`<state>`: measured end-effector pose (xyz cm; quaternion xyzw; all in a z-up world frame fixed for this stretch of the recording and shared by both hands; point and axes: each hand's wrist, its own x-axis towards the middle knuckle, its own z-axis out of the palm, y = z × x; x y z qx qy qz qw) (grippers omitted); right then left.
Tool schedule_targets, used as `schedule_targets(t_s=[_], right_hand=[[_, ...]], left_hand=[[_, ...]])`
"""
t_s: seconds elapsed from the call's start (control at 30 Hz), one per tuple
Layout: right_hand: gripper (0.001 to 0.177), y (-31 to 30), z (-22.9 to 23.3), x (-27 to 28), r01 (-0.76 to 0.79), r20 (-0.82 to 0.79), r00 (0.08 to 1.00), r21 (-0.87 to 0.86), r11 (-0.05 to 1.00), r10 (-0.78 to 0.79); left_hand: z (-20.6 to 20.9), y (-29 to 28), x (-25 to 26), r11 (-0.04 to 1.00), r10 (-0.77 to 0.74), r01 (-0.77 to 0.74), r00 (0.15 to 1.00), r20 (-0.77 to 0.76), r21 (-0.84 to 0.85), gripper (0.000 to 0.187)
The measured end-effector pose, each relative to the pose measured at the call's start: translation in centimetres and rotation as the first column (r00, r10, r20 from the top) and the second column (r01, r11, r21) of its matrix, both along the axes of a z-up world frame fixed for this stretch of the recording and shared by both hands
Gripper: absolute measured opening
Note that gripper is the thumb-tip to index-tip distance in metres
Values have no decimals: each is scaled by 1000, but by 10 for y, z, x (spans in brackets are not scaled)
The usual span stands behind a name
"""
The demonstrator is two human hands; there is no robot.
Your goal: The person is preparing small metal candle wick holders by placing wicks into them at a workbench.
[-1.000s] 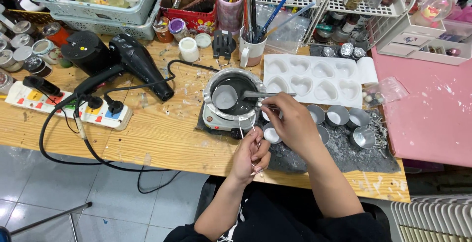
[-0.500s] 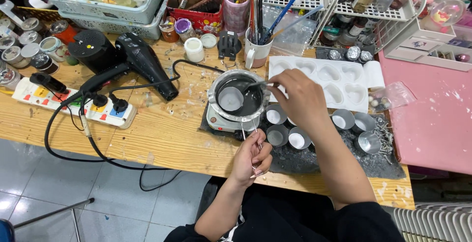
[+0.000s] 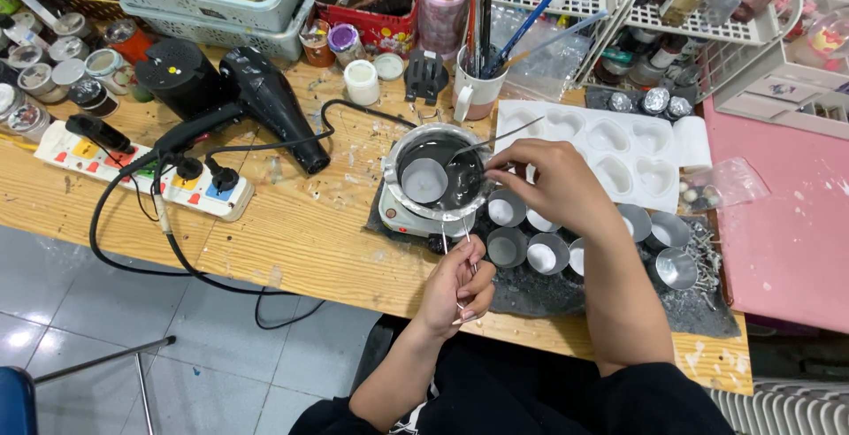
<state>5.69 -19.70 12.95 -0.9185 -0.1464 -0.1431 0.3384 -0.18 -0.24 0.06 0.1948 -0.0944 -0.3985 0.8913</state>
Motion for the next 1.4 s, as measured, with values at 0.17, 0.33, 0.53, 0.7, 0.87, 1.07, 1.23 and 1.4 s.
schedule_targets(t_s=[0.17, 0.33, 0.53, 0.7, 0.87, 1.07, 1.23, 1.4], right_hand=[[12, -6, 7, -5, 28, -8, 1000, 17, 999, -28], [12, -13, 14, -8, 50, 26, 998, 54, 997, -52], [13, -10, 0, -4, 25, -38, 999, -5, 1000, -25], [13, -3, 1, -4, -13, -49, 999, -12, 1000, 13], [11, -5, 6, -8, 52, 13, 999, -31, 998, -52], [12, -14, 18, -15, 44, 33, 999, 0, 999, -44], [13, -16, 13, -15, 5, -31, 999, -2, 1000, -5], [13, 0, 6, -12, 57, 3, 998, -78, 995, -57]], left_hand=[[1, 1, 1, 1000, -1, 1, 1000, 13, -12, 26], [4, 1, 1, 1000, -1, 1, 1000, 6, -10, 25], [3, 1, 0, 1000, 8, -8, 1000, 19, -7, 25], [0, 1, 1, 1000, 6, -5, 1000, 21, -19, 26], [1, 2, 1, 1000, -2, 3, 1000, 18, -17, 25], [2, 1, 1, 999, -4, 4, 1000, 10, -34, 26], [3, 1, 0, 1000, 8, -8, 1000, 16, -8, 27], [2, 0, 1, 1000, 7, -6, 1000, 28, -17, 25]])
